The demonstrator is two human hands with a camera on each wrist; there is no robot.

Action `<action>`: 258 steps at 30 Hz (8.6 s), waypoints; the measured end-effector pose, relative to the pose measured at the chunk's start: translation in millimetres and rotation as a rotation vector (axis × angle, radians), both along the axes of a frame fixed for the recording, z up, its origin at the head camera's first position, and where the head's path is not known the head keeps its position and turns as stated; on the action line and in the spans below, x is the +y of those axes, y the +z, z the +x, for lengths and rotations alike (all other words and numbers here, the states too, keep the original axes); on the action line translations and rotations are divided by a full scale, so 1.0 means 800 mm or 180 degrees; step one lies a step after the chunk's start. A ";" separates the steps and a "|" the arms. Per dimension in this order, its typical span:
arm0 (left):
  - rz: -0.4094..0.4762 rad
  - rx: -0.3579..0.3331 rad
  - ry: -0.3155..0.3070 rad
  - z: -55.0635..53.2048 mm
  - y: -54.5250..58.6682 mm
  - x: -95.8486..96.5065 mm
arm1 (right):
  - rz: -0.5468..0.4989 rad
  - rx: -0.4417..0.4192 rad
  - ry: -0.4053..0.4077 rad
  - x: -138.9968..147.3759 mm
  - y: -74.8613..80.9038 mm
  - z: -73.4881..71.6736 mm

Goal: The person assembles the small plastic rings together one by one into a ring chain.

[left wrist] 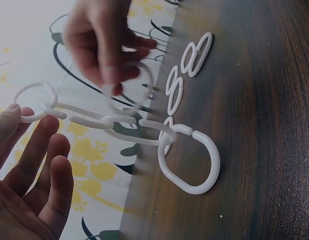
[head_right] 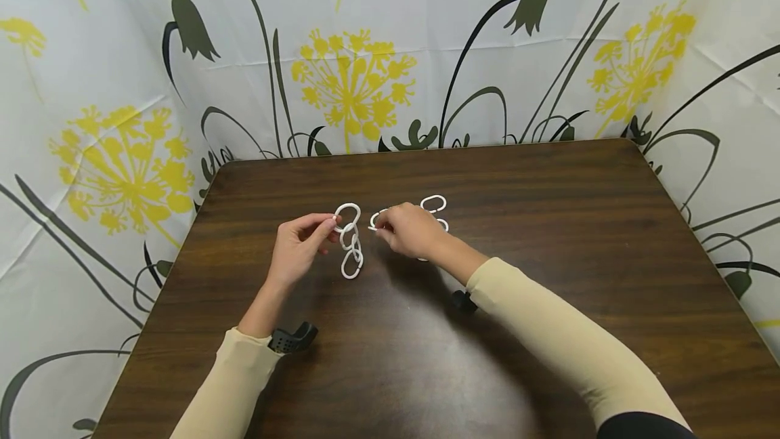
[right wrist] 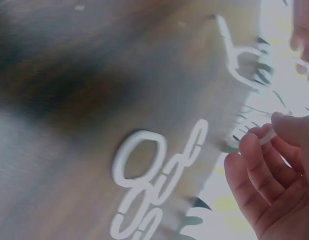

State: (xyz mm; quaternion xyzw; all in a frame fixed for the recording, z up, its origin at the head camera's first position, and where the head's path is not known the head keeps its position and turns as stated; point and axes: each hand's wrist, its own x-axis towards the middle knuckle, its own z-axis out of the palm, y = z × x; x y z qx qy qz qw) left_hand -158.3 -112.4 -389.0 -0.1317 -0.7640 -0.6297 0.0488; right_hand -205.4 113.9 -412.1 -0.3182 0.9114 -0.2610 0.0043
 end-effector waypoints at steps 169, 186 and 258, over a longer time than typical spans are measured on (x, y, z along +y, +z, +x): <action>-0.0119 0.0069 0.0053 0.000 0.007 0.002 | -0.1237 -0.0472 -0.0552 0.014 0.067 -0.006; -0.0191 0.0171 0.0036 0.001 0.008 0.004 | -0.2352 -0.1321 -0.0430 -0.013 0.085 0.002; -0.0721 0.0118 -0.0220 0.004 0.011 0.006 | -0.2529 -0.1446 -0.0694 -0.030 0.056 0.000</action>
